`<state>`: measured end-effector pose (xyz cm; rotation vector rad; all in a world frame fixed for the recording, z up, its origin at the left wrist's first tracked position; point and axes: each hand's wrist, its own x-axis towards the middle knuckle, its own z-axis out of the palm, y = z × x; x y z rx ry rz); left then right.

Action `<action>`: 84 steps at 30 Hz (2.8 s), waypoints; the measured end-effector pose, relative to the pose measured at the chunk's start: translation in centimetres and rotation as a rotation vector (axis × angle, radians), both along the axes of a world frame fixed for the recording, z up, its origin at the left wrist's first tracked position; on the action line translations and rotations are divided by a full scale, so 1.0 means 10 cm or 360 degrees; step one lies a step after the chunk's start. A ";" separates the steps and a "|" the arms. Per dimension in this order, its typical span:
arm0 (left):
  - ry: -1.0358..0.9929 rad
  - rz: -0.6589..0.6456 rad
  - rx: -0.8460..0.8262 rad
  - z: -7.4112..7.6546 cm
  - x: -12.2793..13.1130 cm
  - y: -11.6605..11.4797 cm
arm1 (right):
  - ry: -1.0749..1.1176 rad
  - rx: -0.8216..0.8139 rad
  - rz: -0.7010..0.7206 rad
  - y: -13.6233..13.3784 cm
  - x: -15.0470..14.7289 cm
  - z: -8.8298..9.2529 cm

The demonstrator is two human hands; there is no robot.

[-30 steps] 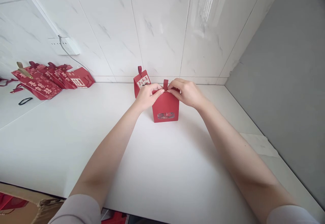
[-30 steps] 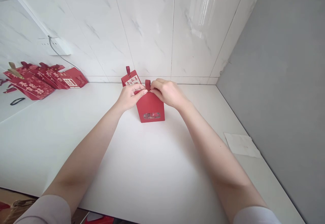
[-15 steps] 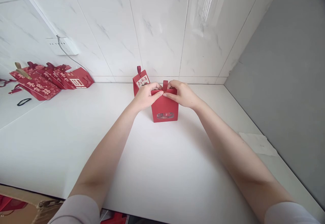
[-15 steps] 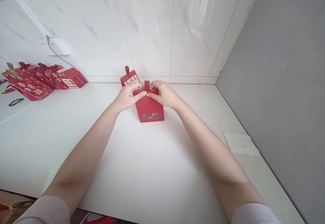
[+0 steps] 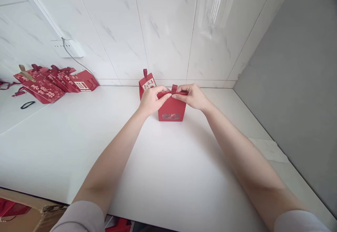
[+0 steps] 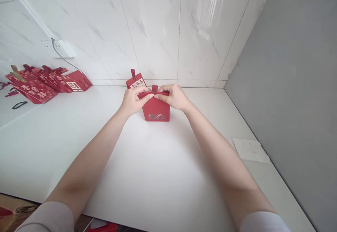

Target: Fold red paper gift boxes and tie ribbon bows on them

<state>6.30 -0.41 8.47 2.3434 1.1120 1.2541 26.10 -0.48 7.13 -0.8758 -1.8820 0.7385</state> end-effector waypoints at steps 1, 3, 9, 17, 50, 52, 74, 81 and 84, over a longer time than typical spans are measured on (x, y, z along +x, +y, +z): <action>-0.0153 0.0034 0.0031 -0.12 0.02 0.05 | 0.0122 -0.0018 -0.0026 0.04 -0.03 -0.11; -0.0529 0.0190 0.0007 -0.41 0.06 0.16 | 0.0459 0.0009 -0.0194 0.12 -0.09 -0.39; -0.0564 0.0354 -0.0554 -1.04 0.01 0.38 | 0.0543 -0.0564 -0.0240 0.30 -0.12 -1.00; -0.0432 0.0284 -0.0618 -1.05 -0.08 0.41 | 0.0561 -0.0627 -0.0073 0.39 -0.05 -1.04; -0.0692 0.0240 -0.0900 -0.80 -0.22 -0.27 | 0.0226 -0.0476 -0.0433 -0.50 -0.18 -0.94; -0.0666 0.0242 -0.0896 -0.77 -0.22 -0.29 | 0.0235 -0.0514 -0.0425 -0.49 -0.18 -0.93; -0.0634 0.0260 -0.0979 -0.88 -0.23 0.12 | 0.0174 -0.0557 -0.0078 -0.42 -0.13 -0.82; -0.0563 0.0231 -0.1023 -0.88 -0.22 0.13 | 0.0313 -0.0677 -0.0265 -0.38 -0.12 -0.88; -0.0514 0.0243 -0.0985 -0.87 -0.20 0.12 | 0.0327 -0.0658 -0.0324 -0.39 -0.13 -0.82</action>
